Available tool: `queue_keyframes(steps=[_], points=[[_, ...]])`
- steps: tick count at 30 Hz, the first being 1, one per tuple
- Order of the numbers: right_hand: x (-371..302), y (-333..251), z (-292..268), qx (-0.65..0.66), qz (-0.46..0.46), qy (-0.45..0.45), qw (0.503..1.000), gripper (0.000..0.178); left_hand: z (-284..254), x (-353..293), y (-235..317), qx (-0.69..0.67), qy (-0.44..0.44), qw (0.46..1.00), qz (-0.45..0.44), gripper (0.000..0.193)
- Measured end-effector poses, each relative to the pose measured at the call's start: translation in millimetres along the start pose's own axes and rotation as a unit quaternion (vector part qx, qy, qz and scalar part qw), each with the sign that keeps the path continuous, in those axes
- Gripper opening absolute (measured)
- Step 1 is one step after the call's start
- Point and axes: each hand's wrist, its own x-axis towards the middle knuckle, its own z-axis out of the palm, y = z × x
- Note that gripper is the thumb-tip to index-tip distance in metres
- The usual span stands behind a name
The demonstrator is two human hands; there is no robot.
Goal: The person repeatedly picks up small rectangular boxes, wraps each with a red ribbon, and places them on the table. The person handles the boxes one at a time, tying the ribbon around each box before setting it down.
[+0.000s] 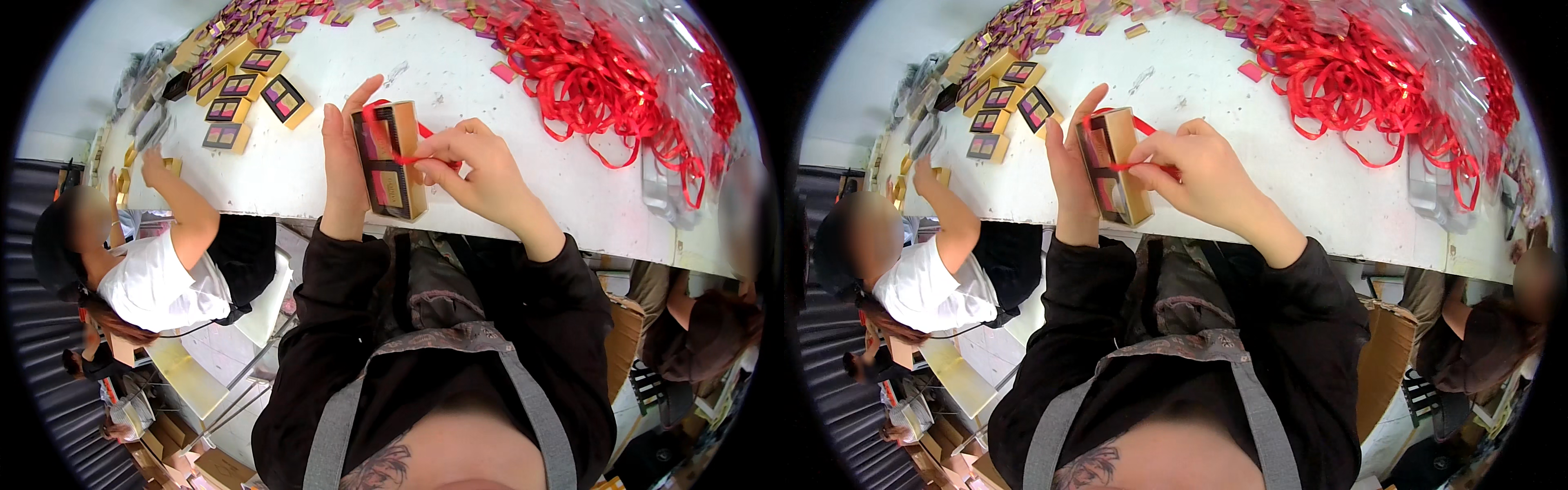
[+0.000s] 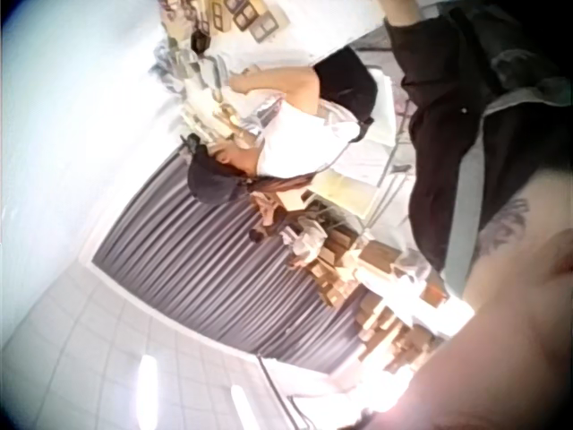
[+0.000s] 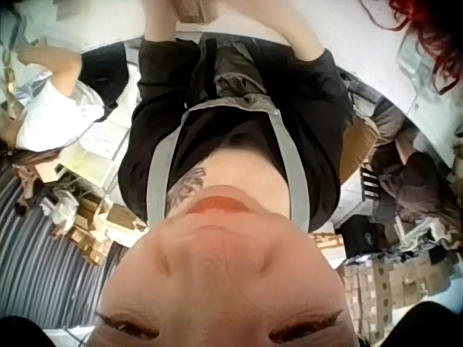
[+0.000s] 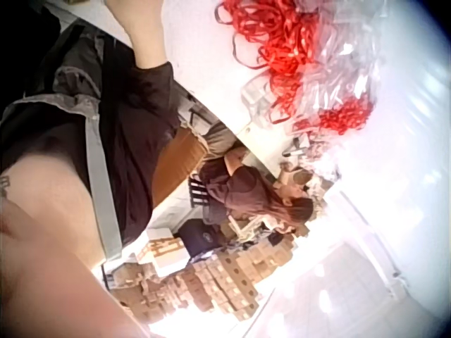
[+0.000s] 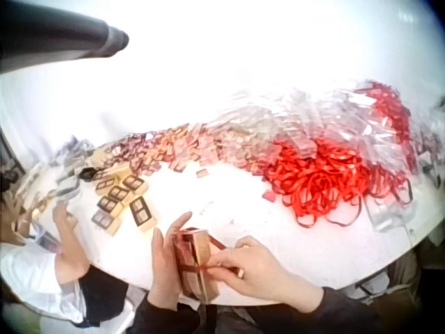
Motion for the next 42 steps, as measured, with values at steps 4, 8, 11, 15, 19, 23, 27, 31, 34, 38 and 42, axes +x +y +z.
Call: queue_keyframes(steps=[4, 8, 11, 15, 19, 23, 27, 31, 34, 38, 42], points=[[-3.4, -3.9, 10.3, 0.171, 0.226, -0.032, 0.958, 0.013, -8.0, -9.7, -0.6, 0.118, -0.006, 0.992, 0.043, 0.053], [-0.7, -9.2, 10.7, 0.283, 0.313, -0.062, 0.905, 0.014, -3.6, -14.3, 14.3, 0.249, 0.013, 0.966, 0.071, 0.047], [-9.7, 10.7, 25.4, 0.200, 0.151, -0.095, 0.963, 0.016, -7.1, -11.1, 36.9, 0.133, 0.057, 0.987, 0.072, 0.041], [-15.4, 2.0, 38.3, 0.065, -0.082, -0.028, 0.994, 0.019, -9.7, -9.2, 56.4, 0.151, 0.090, 0.984, 0.030, 0.047], [-11.1, -1.2, 37.3, 0.024, -0.123, -0.008, 0.992, 0.017, -13.6, -8.8, 56.3, 0.124, 0.098, 0.987, -0.001, 0.051], [-8.0, -4.5, 39.6, 0.054, -0.137, 0.022, 0.989, 0.019, -22.3, -7.4, 48.6, 0.040, 0.074, 0.996, -0.037, 0.052], [-12.7, 1.6, 42.9, 0.072, -0.118, 0.011, 0.990, 0.018, -20.7, -8.6, 44.8, 0.026, 0.047, 0.998, -0.014, 0.056], [-13.7, 2.8, 42.6, 0.047, -0.108, -0.005, 0.993, 0.016, -19.9, -10.7, 41.1, 0.138, 0.056, 0.988, 0.038, 0.054], [-15.1, 4.8, 41.7, 0.074, -0.064, -0.025, 0.995, 0.022, -16.4, -11.6, 47.8, 0.146, 0.044, 0.988, 0.038, 0.046], [-24.4, 12.8, 59.9, 0.281, 0.087, -0.016, 0.956, 0.030, -6.3, -8.9, 49.7, 0.073, 0.108, 0.991, 0.040, 0.037], [-26.9, 4.0, 74.6, 0.511, 0.258, -0.009, 0.820, 0.025, -9.9, -3.2, 40.6, 0.070, 0.153, 0.985, 0.034, 0.032]])
